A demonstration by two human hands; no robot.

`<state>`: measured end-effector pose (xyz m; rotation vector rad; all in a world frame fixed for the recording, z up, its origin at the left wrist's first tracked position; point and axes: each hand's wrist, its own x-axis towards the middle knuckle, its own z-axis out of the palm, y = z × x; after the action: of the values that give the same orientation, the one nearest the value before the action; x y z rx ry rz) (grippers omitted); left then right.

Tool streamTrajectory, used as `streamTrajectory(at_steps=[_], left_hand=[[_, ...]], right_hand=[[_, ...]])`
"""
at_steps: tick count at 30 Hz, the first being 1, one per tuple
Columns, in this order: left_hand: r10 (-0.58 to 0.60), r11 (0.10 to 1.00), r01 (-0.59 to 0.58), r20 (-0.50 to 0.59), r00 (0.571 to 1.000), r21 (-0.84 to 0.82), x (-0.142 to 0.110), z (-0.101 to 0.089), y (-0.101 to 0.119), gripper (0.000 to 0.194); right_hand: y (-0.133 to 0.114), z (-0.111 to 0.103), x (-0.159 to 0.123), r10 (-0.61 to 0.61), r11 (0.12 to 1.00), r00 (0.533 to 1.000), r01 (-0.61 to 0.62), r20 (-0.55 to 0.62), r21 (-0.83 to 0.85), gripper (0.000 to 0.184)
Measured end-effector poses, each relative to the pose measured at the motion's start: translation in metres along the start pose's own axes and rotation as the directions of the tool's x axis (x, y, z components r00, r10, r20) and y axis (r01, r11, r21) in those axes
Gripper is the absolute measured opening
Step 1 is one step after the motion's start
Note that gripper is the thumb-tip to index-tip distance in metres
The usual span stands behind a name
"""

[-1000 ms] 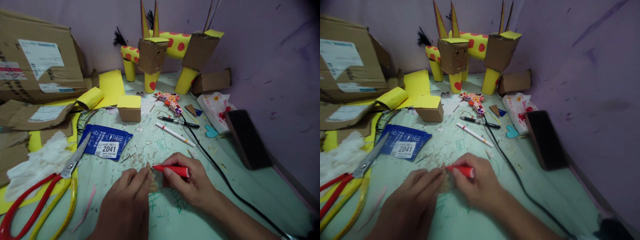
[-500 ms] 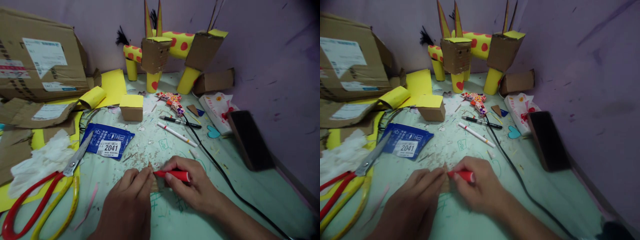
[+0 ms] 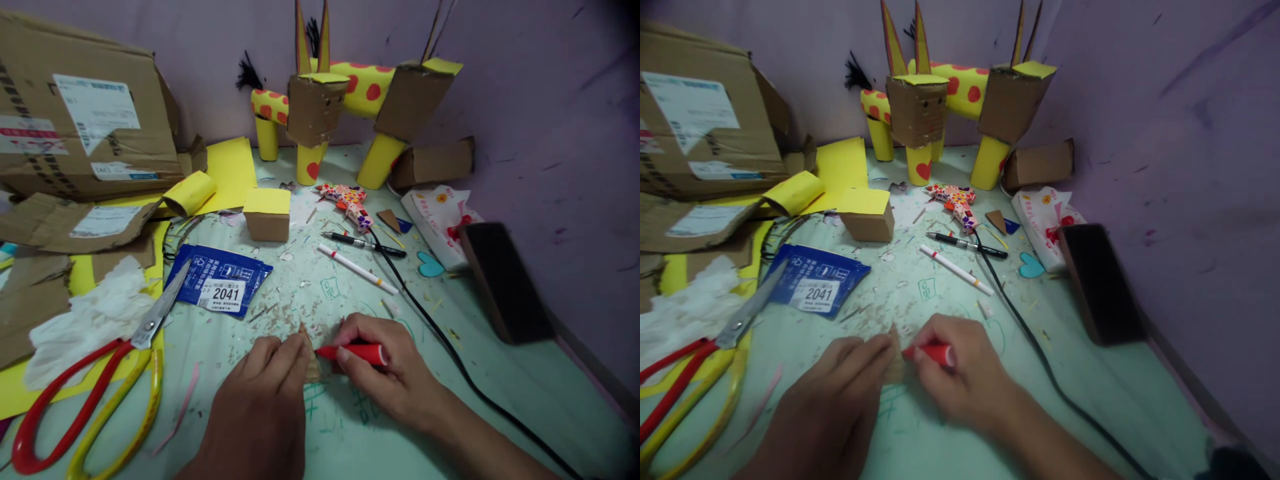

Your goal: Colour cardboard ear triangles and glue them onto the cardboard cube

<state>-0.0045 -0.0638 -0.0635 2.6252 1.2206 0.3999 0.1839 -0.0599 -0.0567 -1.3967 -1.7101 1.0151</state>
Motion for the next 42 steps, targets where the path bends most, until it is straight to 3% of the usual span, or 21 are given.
streamTrajectory(at_steps=[4,8,15,20,26,35,38,42], left_hand=[[-0.011,1.000,0.011,0.022,1.000,0.007,0.001,-0.003,0.002,0.050],[-0.016,1.000,0.016,0.033,0.999,-0.005,0.002,-0.003,0.002,0.048],[-0.012,1.000,0.013,0.027,1.000,-0.019,0.000,0.000,0.001,0.051],[0.021,1.000,-0.022,-0.045,0.999,-0.013,-0.002,0.007,-0.001,0.050],[-0.013,1.000,0.013,0.025,1.000,-0.007,-0.001,0.000,0.001,0.051],[0.005,1.000,-0.006,-0.032,0.999,-0.022,-0.001,0.004,0.000,0.052],[-0.018,1.000,0.018,0.007,1.000,-0.022,-0.001,0.003,0.001,0.052],[0.009,1.000,-0.009,-0.027,1.000,-0.014,-0.002,0.004,0.000,0.050]], right_hand=[[0.002,0.001,-0.002,0.021,0.999,0.998,-0.018,-0.062,0.049,0.013],[0.000,0.001,0.000,-0.050,0.999,0.999,0.050,-0.016,-0.012,0.012],[0.000,0.000,-0.001,0.018,1.000,0.999,-0.017,-0.028,0.019,0.016],[0.000,0.002,0.000,-0.039,0.999,0.999,0.039,-0.025,-0.021,0.013],[0.001,0.001,-0.001,0.012,0.999,1.000,-0.012,-0.014,0.032,0.014],[0.001,0.002,-0.001,-0.045,0.999,0.999,0.045,-0.009,0.012,0.012],[0.002,0.001,-0.001,-0.026,0.999,1.000,0.026,0.003,0.045,0.013],[0.001,0.002,-0.001,-0.006,1.000,1.000,0.007,-0.020,0.030,0.013]])
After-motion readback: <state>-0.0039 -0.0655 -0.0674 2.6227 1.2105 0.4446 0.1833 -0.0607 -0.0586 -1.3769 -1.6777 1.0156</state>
